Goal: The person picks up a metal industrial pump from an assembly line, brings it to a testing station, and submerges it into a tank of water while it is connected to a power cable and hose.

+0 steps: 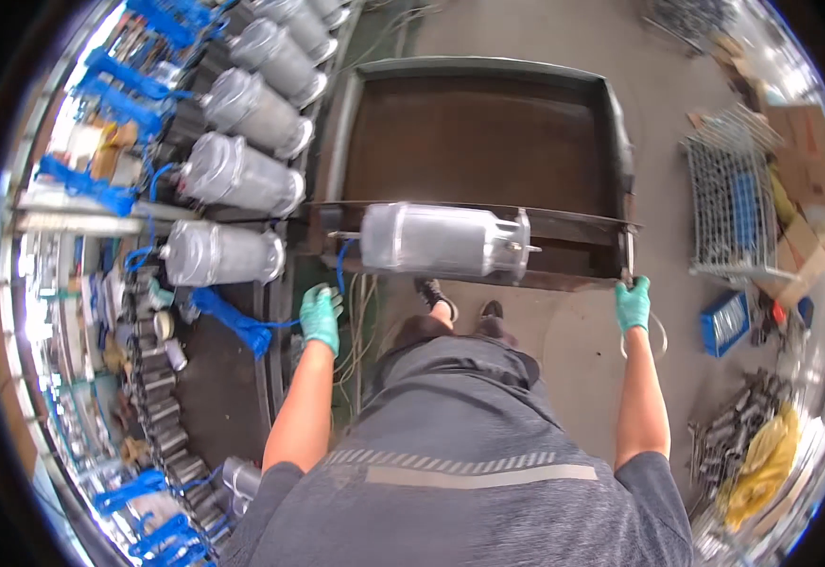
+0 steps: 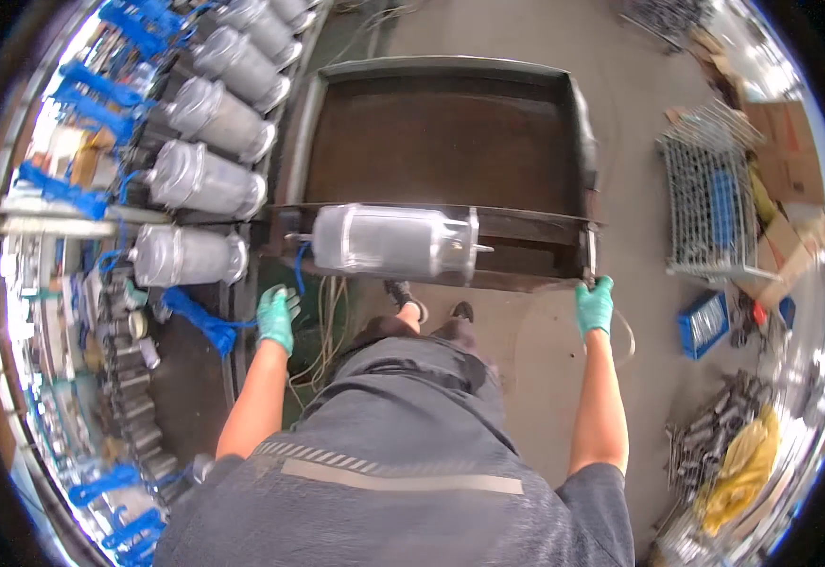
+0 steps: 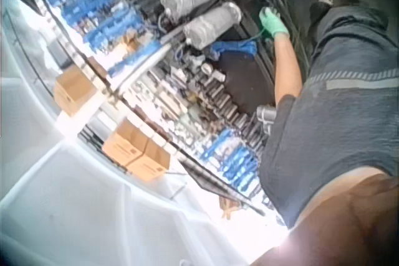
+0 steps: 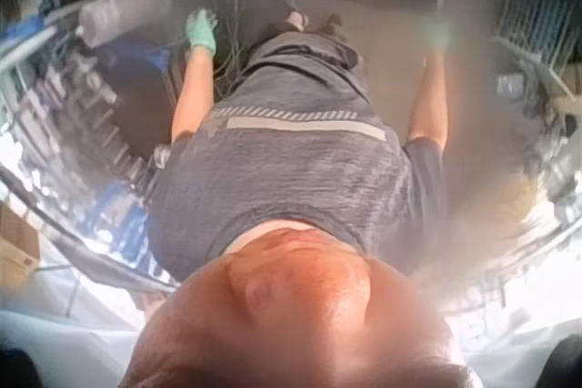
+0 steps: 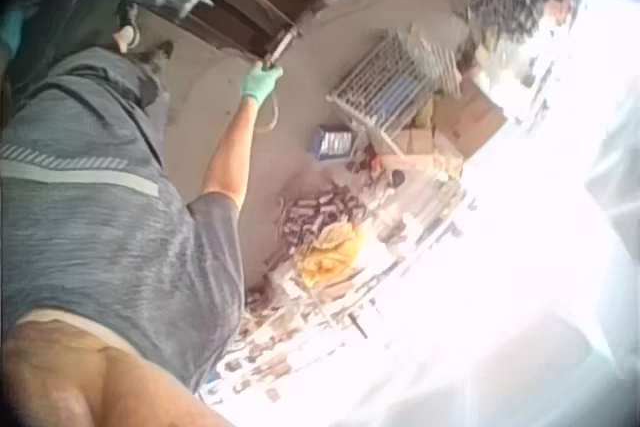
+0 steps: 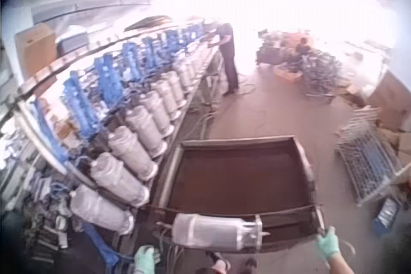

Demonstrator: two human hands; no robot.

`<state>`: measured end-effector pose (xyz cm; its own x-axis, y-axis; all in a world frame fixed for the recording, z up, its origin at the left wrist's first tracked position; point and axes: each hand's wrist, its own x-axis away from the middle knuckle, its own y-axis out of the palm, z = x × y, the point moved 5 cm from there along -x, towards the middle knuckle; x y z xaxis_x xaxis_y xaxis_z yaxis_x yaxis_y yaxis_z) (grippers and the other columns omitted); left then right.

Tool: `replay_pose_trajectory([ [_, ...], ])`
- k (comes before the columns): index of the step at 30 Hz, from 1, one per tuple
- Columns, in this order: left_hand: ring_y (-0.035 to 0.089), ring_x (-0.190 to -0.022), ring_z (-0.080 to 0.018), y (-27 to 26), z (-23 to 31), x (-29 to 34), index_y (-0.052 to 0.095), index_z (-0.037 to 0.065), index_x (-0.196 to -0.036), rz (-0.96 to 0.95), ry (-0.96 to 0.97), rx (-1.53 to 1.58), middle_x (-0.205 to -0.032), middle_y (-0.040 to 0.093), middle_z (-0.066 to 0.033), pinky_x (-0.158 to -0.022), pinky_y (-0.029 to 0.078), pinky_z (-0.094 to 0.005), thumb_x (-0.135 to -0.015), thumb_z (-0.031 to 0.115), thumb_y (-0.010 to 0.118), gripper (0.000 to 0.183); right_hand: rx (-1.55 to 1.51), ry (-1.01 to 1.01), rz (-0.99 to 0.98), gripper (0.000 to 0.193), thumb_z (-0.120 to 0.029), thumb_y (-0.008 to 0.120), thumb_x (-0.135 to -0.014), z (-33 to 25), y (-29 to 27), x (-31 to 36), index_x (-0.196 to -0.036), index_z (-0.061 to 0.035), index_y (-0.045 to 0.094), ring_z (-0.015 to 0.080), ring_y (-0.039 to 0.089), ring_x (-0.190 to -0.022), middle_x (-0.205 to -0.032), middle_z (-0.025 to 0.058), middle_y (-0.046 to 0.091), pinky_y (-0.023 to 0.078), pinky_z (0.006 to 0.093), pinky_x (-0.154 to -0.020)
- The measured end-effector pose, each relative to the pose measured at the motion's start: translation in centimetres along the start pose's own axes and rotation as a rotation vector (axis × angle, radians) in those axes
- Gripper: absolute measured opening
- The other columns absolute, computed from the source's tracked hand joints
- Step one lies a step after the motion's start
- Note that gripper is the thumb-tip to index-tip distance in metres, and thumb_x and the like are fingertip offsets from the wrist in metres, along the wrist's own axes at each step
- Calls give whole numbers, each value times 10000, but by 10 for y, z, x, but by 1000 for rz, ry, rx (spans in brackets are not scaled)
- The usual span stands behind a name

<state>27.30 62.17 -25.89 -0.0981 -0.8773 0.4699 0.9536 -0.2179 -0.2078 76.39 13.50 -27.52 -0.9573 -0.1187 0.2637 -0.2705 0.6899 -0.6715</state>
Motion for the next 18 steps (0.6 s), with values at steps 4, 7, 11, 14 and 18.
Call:
replay_pose_trajectory([
  [4,653,-1020,-245,-22,-56,-58,552,37,-1297,89,127,-468,-1151,682,-125,-907,519,-373,-955,220,690,412,307,-313,132,380,-159,701,-913,-32,0,12,-1221,-6,540,294,621,-952,-1114,167,604,515,408,-900],
  [7,624,-1057,-257,11,-58,-59,473,23,-1357,-73,112,-425,-1164,645,-139,-942,492,-378,-934,254,735,548,-68,-343,-12,413,-118,755,-866,-119,6,43,-1236,-30,594,316,621,-951,-1214,155,579,526,418,-896],
  [11,668,-940,-265,12,-39,-50,560,14,-1255,-271,89,-706,-1038,685,-153,-862,522,-386,-981,254,678,382,172,-958,-317,524,-81,790,-793,-304,39,143,-1288,-112,620,356,644,-1051,-1347,176,567,556,439,-897],
  [14,702,-881,-283,16,37,-10,626,-13,-1090,-538,22,-873,-946,725,-172,-850,533,-400,-1006,305,625,329,711,-1237,-377,532,-221,801,-768,-320,70,142,-1268,-128,644,324,662,-1056,-1297,175,610,571,417,-855],
  [18,724,-737,-245,-20,115,35,657,-3,-939,-823,133,-960,-807,737,-152,-712,557,-382,-1029,353,579,375,1003,-1319,-621,361,-319,794,-782,-323,104,124,-1045,-89,704,311,704,-903,-1111,171,685,576,396,-766],
])
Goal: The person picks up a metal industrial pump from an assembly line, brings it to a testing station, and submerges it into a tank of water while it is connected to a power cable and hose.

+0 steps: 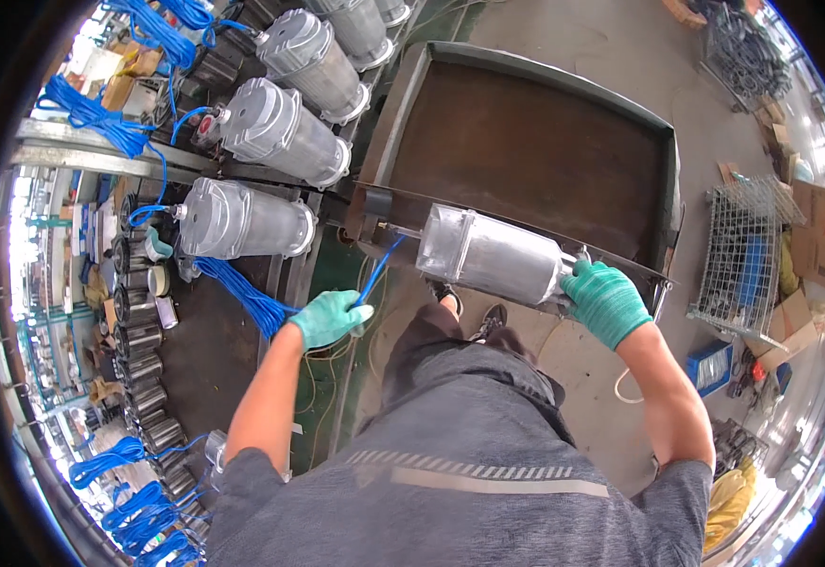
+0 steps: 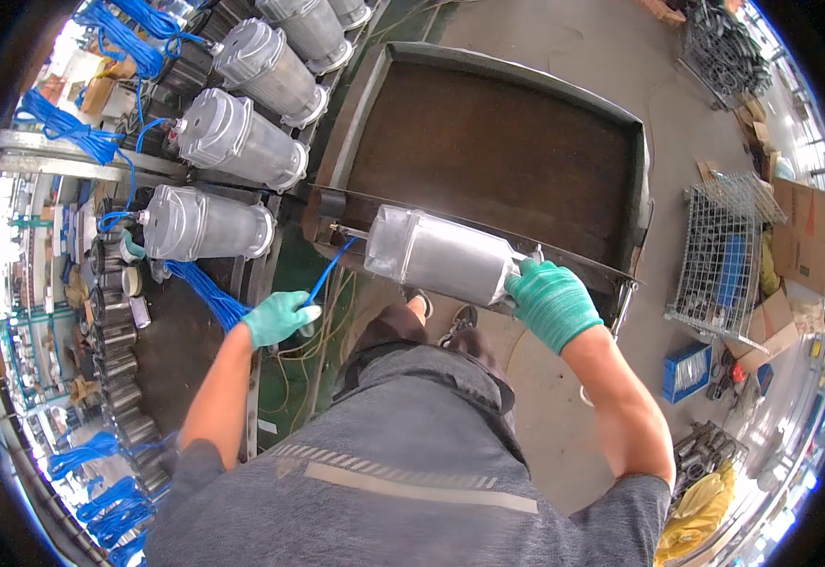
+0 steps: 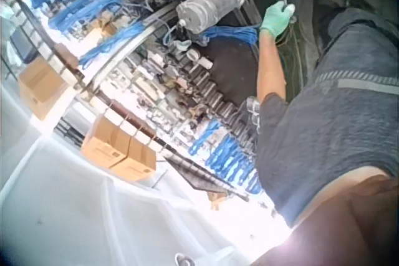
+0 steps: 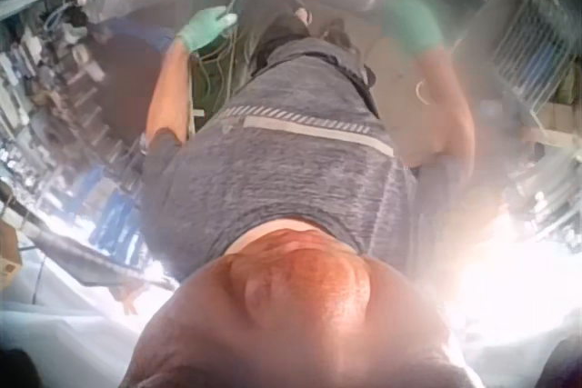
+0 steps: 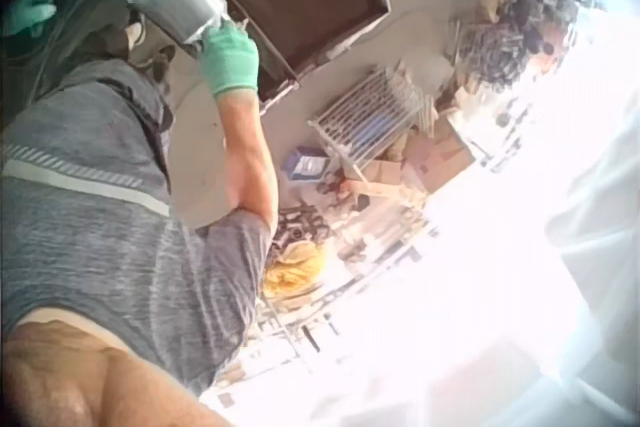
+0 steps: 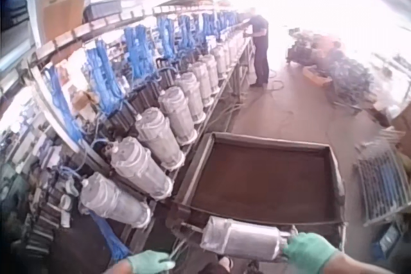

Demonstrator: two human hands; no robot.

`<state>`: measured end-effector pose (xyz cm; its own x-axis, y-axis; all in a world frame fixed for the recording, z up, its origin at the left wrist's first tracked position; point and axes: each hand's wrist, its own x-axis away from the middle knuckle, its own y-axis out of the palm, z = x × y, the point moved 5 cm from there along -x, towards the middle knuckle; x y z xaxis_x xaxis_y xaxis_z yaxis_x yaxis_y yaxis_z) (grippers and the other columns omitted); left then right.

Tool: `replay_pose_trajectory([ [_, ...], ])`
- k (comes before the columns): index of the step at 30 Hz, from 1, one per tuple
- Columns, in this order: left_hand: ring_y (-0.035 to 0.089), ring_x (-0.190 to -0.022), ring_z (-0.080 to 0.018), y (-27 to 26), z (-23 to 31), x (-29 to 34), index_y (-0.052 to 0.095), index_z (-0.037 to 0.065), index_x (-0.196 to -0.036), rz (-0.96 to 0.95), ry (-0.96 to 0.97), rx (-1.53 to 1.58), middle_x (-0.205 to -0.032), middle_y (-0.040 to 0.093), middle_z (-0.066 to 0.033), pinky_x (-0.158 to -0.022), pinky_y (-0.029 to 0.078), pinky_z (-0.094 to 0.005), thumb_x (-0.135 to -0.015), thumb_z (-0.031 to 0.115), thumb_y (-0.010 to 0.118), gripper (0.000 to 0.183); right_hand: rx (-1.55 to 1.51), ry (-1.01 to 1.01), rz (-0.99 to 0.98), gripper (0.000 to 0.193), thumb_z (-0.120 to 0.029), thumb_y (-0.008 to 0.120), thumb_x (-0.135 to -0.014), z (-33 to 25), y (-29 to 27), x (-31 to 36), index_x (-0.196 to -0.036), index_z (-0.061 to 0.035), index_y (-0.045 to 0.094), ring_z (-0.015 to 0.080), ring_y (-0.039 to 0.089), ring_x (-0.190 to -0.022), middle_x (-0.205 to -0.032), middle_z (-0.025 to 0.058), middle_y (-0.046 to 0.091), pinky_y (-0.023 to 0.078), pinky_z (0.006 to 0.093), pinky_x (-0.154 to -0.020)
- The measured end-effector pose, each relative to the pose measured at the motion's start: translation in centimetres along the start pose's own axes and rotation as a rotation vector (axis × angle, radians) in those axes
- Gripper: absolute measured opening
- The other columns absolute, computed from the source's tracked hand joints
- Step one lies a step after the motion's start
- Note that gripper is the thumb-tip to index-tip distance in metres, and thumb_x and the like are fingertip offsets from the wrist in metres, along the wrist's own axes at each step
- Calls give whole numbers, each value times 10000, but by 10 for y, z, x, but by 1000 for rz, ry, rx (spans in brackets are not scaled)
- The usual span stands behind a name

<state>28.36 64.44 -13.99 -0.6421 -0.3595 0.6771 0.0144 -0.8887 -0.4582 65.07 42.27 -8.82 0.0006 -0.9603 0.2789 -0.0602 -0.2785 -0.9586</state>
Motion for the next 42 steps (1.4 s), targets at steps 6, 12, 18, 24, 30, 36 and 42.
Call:
replay_pose_trajectory([
  [6,553,-631,-188,-54,2,25,640,41,-928,259,124,130,-689,577,-80,-619,456,-366,-1041,278,576,270,39,-129,-196,223,-327,742,-830,8,-1,-20,-959,-145,729,292,716,-787,-873,92,706,575,410,-687],
  [12,430,-610,-60,-86,63,-21,645,45,-905,374,328,577,-733,535,25,-558,347,-235,-1058,309,568,315,-8,-142,-245,152,-209,674,-853,31,-61,-29,-978,-171,750,271,717,-896,-951,44,710,572,409,-766],
  [18,439,-640,-44,-99,113,-61,672,38,-970,365,447,647,-758,554,38,-582,363,-211,-1069,287,573,285,-95,-11,-165,146,-203,698,-843,75,-143,-13,-931,-107,764,297,696,-827,-892,74,709,564,403,-757],
  [24,674,-781,-420,-115,84,-136,663,112,-935,493,301,-350,-817,689,-198,-672,513,-523,-990,402,623,298,82,143,-337,211,-262,641,-922,111,-142,-64,-967,-102,770,352,705,-922,-948,141,742,559,453,-854],
  [30,674,-822,-381,-94,92,-200,664,124,-913,789,499,-301,-887,693,-125,-705,532,-481,-982,374,623,262,202,120,-445,243,-305,632,-934,133,-77,-136,-1021,-129,775,337,706,-986,-999,115,755,561,442,-886],
  [36,657,-772,-384,-87,80,-240,663,109,-797,864,462,-373,-828,677,-133,-686,528,-500,-975,378,612,326,211,72,-488,222,-288,616,-962,135,-13,-182,-1081,-149,742,355,718,-946,-1003,120,751,571,472,-814],
  [42,675,-769,-377,-86,81,-251,680,112,-776,835,290,-386,-825,700,-134,-687,541,-500,-992,400,575,375,121,212,-520,469,-219,577,-991,147,32,-194,-1415,-42,486,401,705,-980,-1087,201,729,565,493,-817],
])
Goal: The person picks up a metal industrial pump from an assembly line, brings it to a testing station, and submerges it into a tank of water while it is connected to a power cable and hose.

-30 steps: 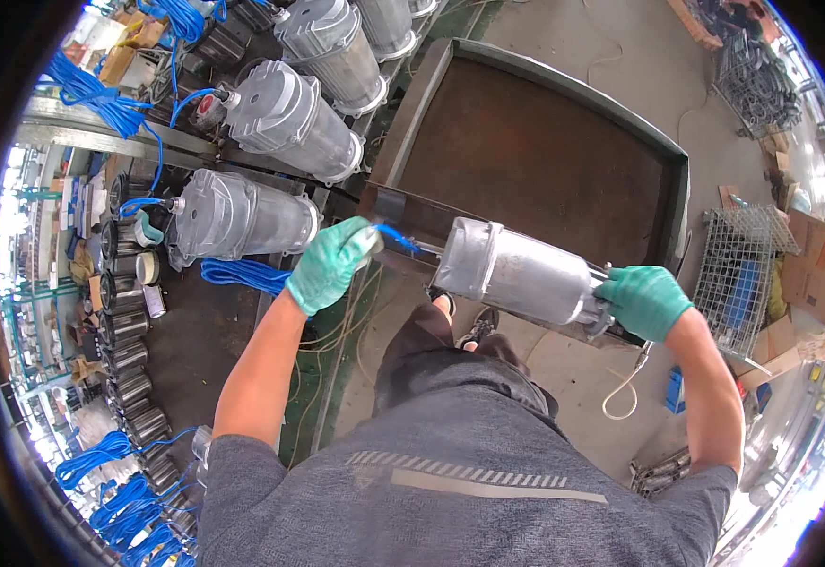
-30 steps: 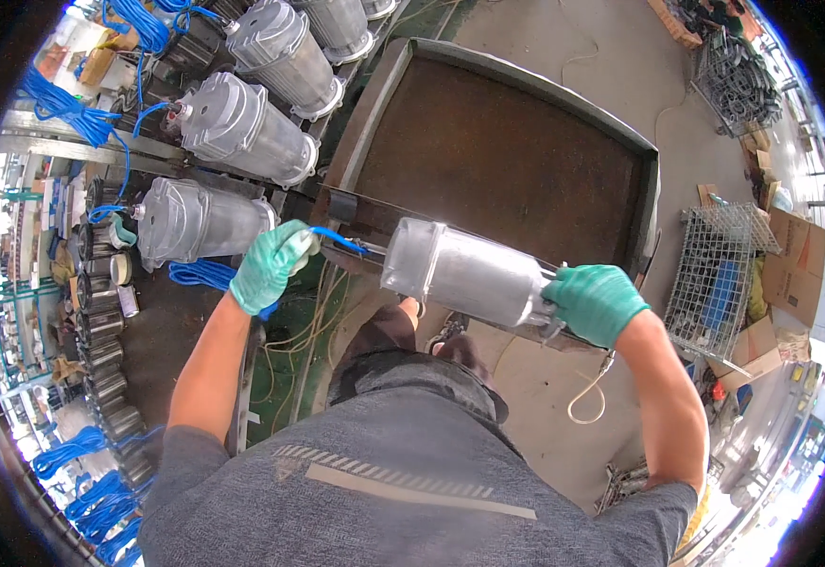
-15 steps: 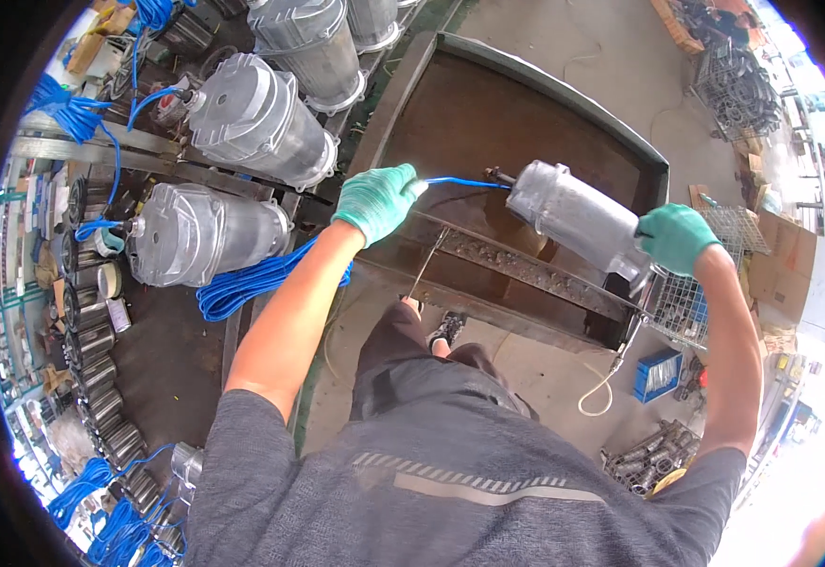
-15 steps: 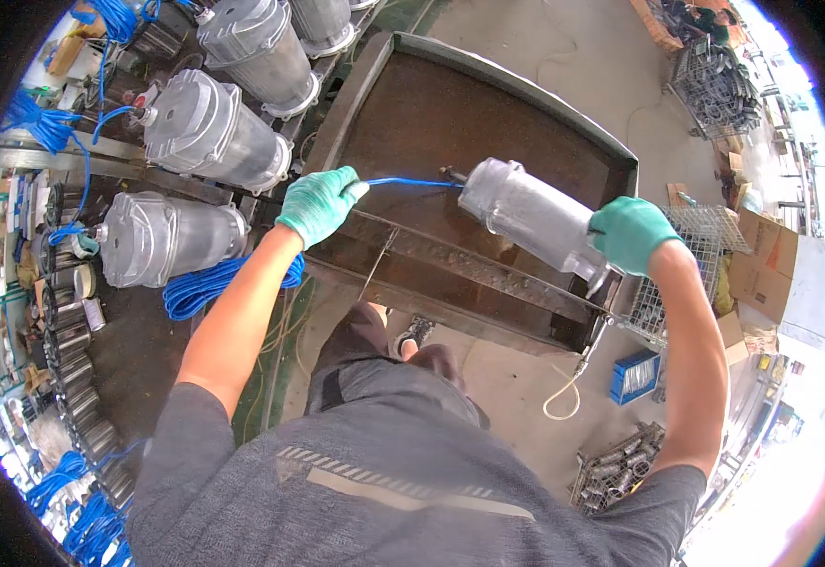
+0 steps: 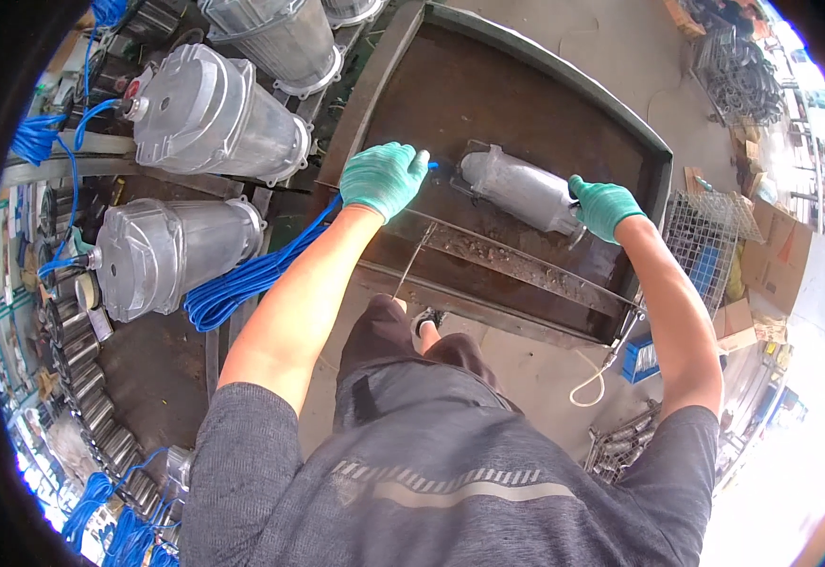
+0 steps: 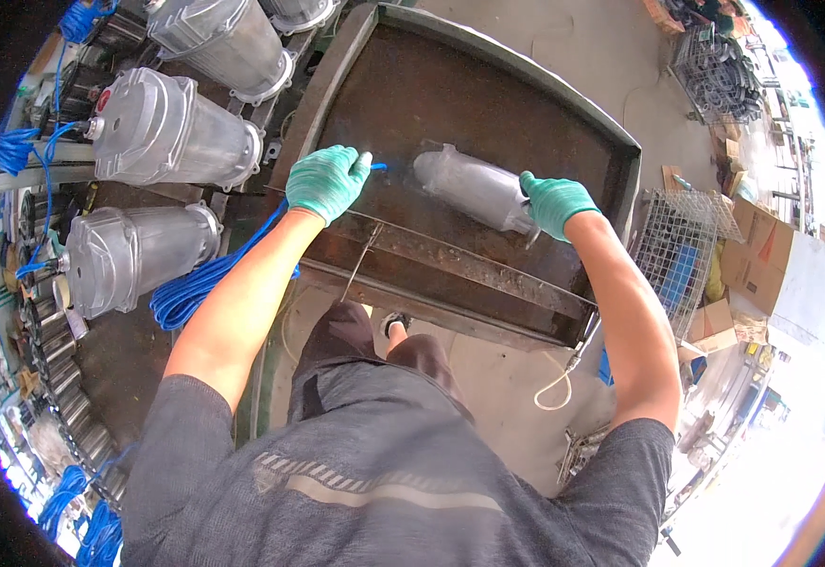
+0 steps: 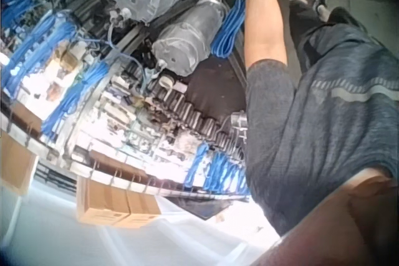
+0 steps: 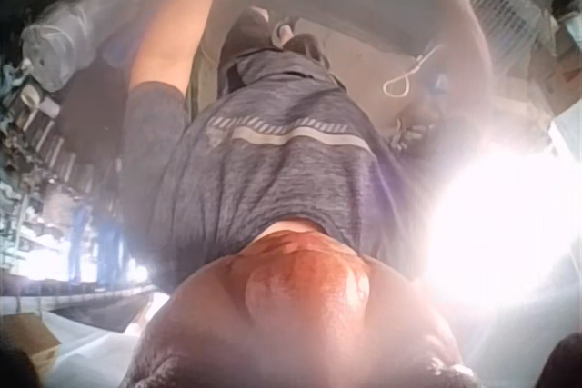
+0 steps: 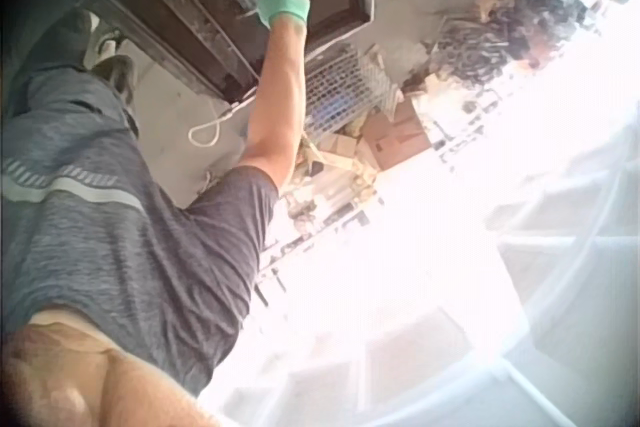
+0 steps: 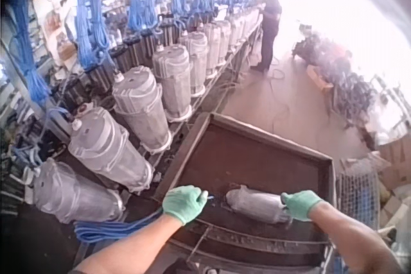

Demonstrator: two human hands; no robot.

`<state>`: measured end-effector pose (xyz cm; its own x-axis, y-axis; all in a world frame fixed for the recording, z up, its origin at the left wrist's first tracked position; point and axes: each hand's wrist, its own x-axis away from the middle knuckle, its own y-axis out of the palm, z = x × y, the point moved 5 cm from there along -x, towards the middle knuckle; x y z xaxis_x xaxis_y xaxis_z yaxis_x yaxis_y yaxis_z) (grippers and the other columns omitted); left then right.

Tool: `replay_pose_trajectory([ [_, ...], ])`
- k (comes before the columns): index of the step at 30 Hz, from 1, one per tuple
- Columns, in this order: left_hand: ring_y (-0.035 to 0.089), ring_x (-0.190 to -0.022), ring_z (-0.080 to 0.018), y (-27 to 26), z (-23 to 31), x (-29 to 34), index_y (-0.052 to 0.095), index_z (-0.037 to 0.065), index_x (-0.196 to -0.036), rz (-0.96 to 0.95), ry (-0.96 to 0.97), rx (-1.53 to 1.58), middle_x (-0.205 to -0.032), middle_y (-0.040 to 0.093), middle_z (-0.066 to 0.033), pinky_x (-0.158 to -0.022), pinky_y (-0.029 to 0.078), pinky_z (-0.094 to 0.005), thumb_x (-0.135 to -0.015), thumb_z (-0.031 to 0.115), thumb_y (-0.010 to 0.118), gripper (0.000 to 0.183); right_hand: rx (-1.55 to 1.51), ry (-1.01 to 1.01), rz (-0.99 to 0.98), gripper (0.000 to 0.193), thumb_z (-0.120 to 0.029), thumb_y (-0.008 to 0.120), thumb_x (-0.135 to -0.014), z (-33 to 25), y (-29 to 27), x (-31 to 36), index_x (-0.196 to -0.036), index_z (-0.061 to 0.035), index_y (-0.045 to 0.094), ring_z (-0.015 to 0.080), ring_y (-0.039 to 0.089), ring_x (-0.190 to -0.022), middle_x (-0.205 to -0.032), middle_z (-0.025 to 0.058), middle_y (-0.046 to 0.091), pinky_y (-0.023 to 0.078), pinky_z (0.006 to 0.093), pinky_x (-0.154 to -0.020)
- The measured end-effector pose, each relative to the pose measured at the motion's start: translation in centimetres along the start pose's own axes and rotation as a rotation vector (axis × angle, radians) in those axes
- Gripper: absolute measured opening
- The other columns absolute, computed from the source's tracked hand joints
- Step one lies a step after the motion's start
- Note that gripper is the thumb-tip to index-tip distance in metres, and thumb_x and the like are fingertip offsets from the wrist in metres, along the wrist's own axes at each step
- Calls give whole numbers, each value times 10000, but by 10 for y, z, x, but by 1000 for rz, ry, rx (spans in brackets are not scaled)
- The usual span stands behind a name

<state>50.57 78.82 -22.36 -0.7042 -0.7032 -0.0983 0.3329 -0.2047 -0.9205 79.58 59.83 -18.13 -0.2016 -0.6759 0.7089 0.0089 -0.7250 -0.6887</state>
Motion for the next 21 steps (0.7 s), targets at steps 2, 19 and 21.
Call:
replay_pose_trajectory([
  [2,676,-767,-377,1,0,0,681,113,-778,-26,-21,-8,-823,700,-133,-688,541,-499,-994,404,571,378,-39,-14,32,450,-192,566,-992,-1,8,-8,-1411,-43,495,401,703,-993,-1103,206,725,564,494,-826],
  [19,710,-876,-353,13,10,-9,759,131,-858,-348,-93,-189,-912,744,-135,-800,561,-488,-1004,395,483,409,298,-93,244,262,-39,641,-893,-10,87,-72,-1132,-134,691,315,628,-1069,-1174,121,665,491,335,-963],
  [21,705,-865,-368,16,6,-8,761,135,-855,-340,-106,-184,-902,741,-143,-782,553,-497,-986,406,520,387,49,-14,329,281,-5,644,-874,-5,88,-69,-1127,-117,691,325,637,-1073,-1181,130,664,508,348,-973],
])
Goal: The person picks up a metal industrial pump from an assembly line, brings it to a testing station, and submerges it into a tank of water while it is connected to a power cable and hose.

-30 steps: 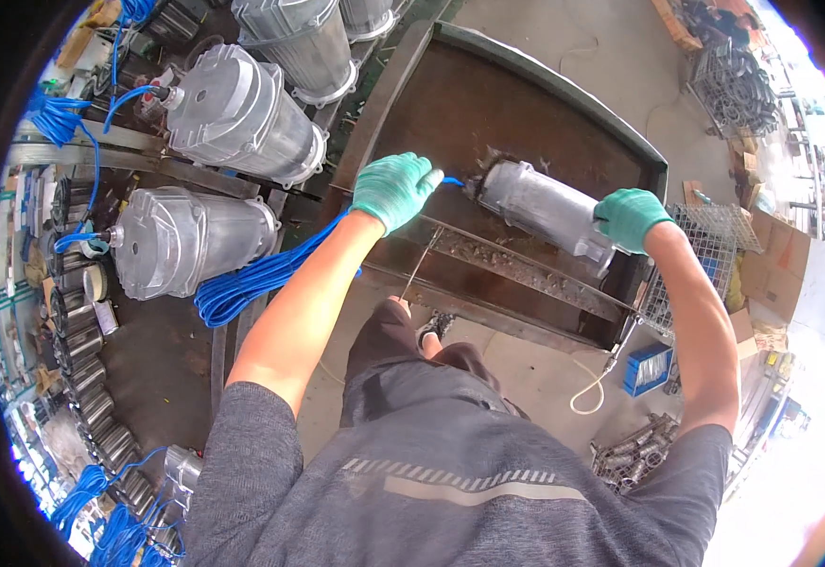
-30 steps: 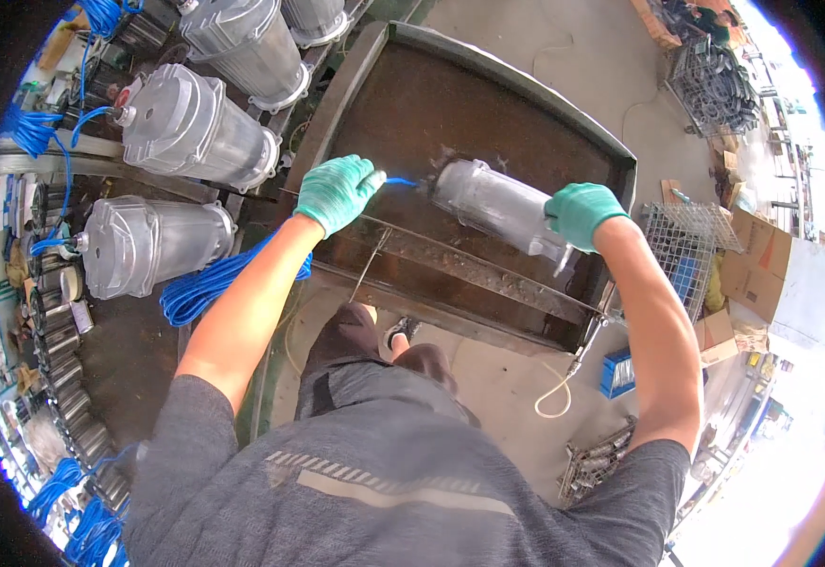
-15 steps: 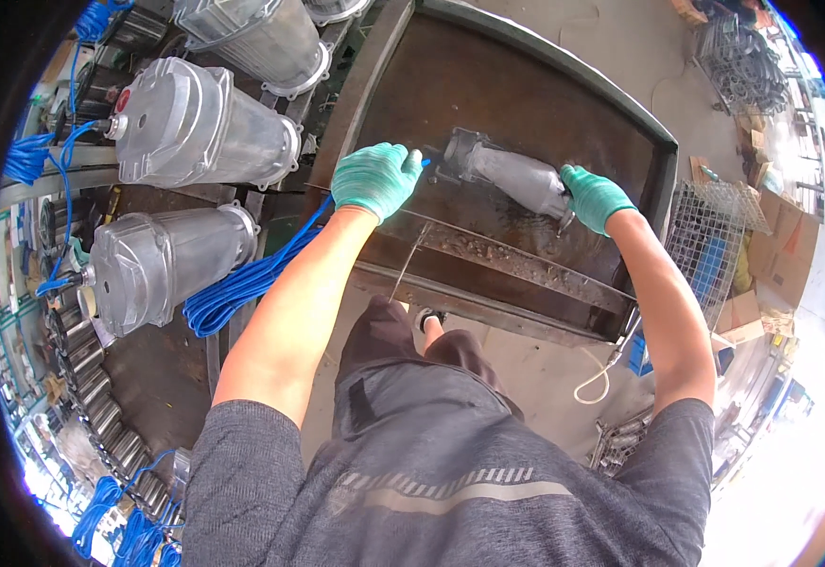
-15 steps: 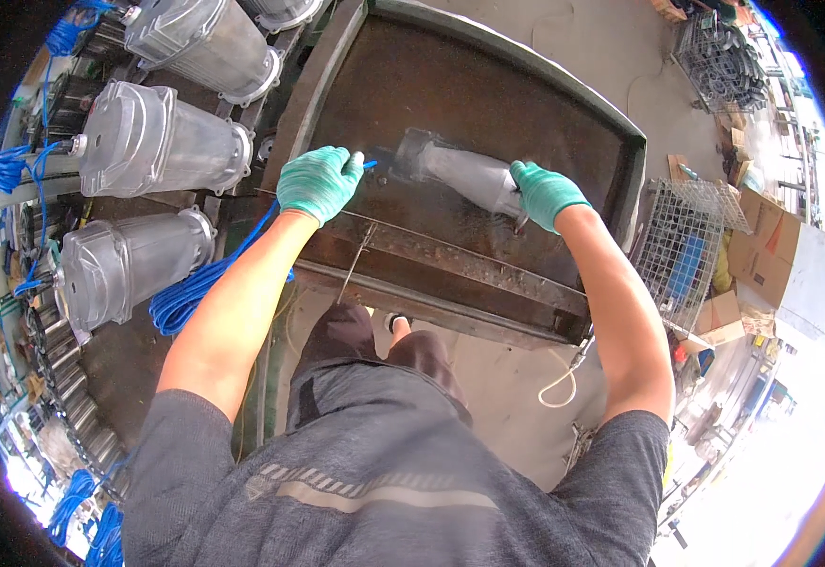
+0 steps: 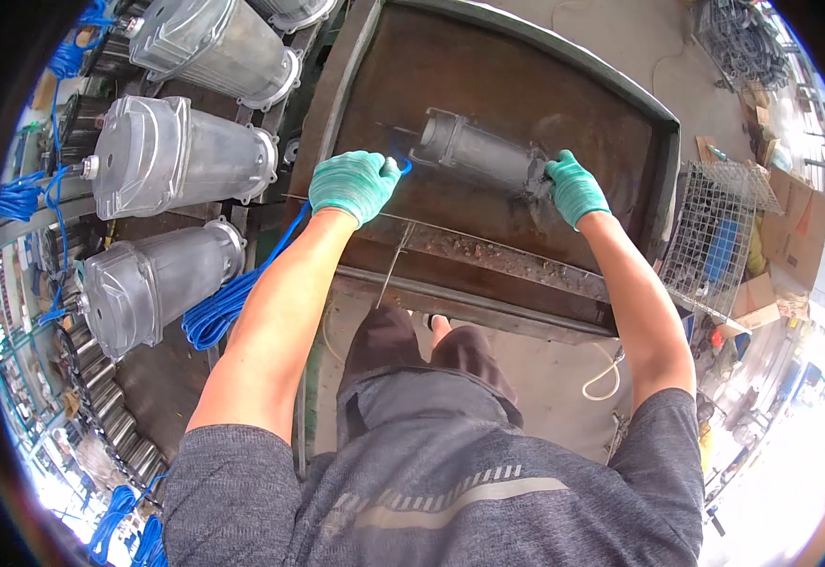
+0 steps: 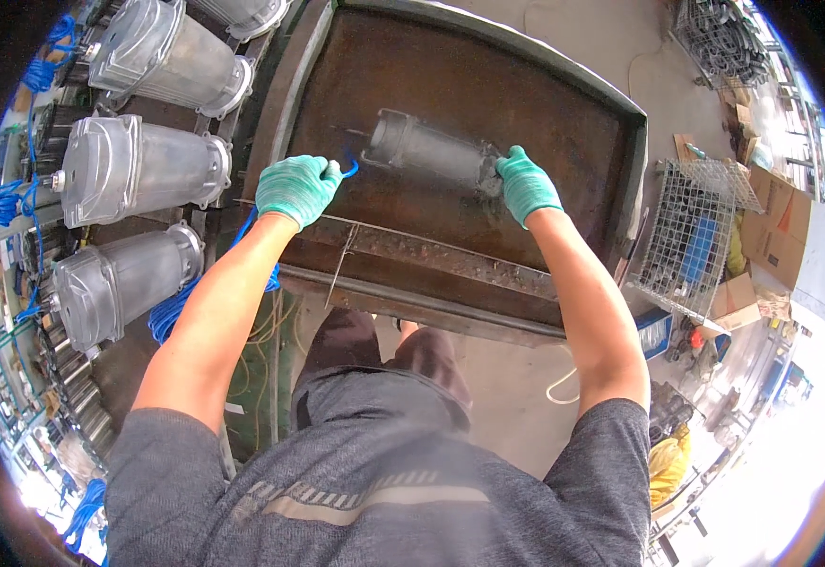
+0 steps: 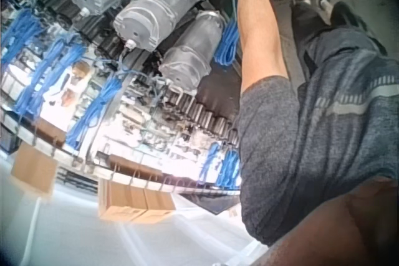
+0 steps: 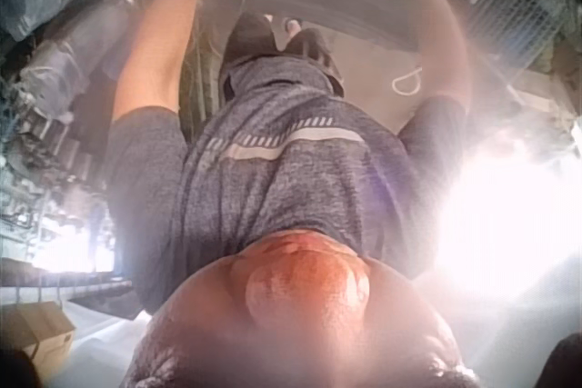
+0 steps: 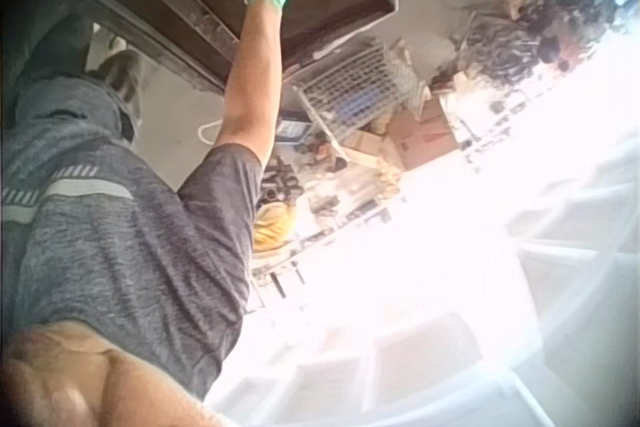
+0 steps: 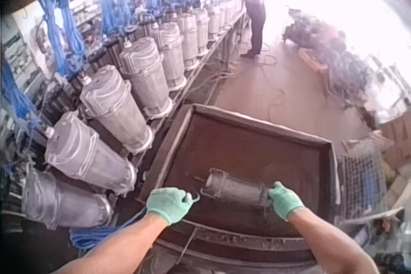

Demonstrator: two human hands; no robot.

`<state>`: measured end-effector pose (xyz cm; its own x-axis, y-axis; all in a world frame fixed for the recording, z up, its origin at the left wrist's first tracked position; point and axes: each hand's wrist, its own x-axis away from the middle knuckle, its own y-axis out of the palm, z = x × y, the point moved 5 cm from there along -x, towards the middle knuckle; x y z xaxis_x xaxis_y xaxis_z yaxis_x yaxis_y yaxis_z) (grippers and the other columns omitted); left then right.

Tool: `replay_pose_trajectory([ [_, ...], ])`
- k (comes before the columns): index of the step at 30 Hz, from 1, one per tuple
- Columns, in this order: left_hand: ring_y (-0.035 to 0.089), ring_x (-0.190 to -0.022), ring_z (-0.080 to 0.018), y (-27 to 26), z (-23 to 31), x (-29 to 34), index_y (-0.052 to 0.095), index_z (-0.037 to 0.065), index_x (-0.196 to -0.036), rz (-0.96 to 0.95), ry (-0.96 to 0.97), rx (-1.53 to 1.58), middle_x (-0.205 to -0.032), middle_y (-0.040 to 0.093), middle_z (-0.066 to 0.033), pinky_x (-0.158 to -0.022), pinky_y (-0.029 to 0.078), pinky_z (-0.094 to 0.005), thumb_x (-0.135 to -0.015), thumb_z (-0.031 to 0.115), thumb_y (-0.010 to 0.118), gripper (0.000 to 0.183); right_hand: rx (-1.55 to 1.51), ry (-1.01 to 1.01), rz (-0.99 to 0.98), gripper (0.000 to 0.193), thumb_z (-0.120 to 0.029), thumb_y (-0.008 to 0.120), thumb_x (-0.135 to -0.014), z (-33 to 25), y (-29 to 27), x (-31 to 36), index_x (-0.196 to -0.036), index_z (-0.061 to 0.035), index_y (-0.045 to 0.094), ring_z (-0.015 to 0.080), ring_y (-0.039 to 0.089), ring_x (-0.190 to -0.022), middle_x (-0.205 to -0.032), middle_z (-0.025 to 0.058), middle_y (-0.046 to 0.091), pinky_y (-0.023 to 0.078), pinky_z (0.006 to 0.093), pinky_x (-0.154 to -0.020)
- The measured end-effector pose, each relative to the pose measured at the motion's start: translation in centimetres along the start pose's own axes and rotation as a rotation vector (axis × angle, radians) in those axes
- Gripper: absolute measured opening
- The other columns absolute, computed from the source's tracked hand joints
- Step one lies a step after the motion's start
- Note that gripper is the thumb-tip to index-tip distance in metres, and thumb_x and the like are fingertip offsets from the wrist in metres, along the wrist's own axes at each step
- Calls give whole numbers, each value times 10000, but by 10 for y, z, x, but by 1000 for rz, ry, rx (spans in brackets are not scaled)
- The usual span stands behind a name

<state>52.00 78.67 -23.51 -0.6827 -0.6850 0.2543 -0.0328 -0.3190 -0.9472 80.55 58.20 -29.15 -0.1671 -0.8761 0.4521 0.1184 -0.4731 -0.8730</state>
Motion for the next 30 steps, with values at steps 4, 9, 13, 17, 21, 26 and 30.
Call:
replay_pose_trajectory([
  [4,690,-847,-395,3,-1,-3,757,135,-835,12,-19,2,-879,726,-161,-757,538,-518,-970,431,565,377,-277,109,170,304,36,645,-856,14,16,8,-1128,-90,688,330,650,-1078,-1173,142,659,538,368,-967],
  [9,692,-855,-396,4,-2,-3,765,137,-848,8,-43,-16,-887,728,-170,-762,540,-516,-964,436,574,374,-344,92,291,284,-4,711,-807,12,14,17,-1083,-72,694,331,632,-1031,-1085,154,625,550,393,-885],
  [13,694,-852,-396,2,2,-4,769,134,-839,13,-40,-26,-880,730,-171,-767,542,-514,-963,436,574,380,-414,135,331,254,-67,701,-863,16,9,31,-1117,-78,688,338,656,-1031,-1101,145,633,562,405,-882],
  [17,694,-852,-400,3,-2,-2,767,131,-842,-3,-71,-58,-880,729,-173,-773,540,-516,-970,432,565,385,-615,290,372,206,-183,683,-937,20,-27,65,-1116,-82,677,361,668,-993,-1129,137,629,562,430,-864],
  [21,693,-853,-402,-1,3,-1,763,126,-850,-14,-75,-48,-888,729,-178,-776,538,-523,-984,425,546,393,-731,402,566,201,-205,654,-989,51,-9,130,-1138,-74,686,367,673,-935,-1072,146,660,549,411,-818],
  [26,700,-864,-399,3,1,-4,776,139,-876,-14,-68,-79,-910,737,-171,-791,549,-514,-976,435,528,399,-792,624,736,217,-215,624,-1026,86,50,198,-1120,-35,700,320,688,-882,-1029,146,712,540,374,-818],
  [30,705,-882,-394,-2,3,-1,782,145,-891,-33,-104,-94,-929,744,-166,-802,553,-511,-973,438,516,405,-842,846,722,307,-327,587,-1045,84,72,200,-1111,-53,711,356,697,-886,-1000,192,731,540,413,-825],
])
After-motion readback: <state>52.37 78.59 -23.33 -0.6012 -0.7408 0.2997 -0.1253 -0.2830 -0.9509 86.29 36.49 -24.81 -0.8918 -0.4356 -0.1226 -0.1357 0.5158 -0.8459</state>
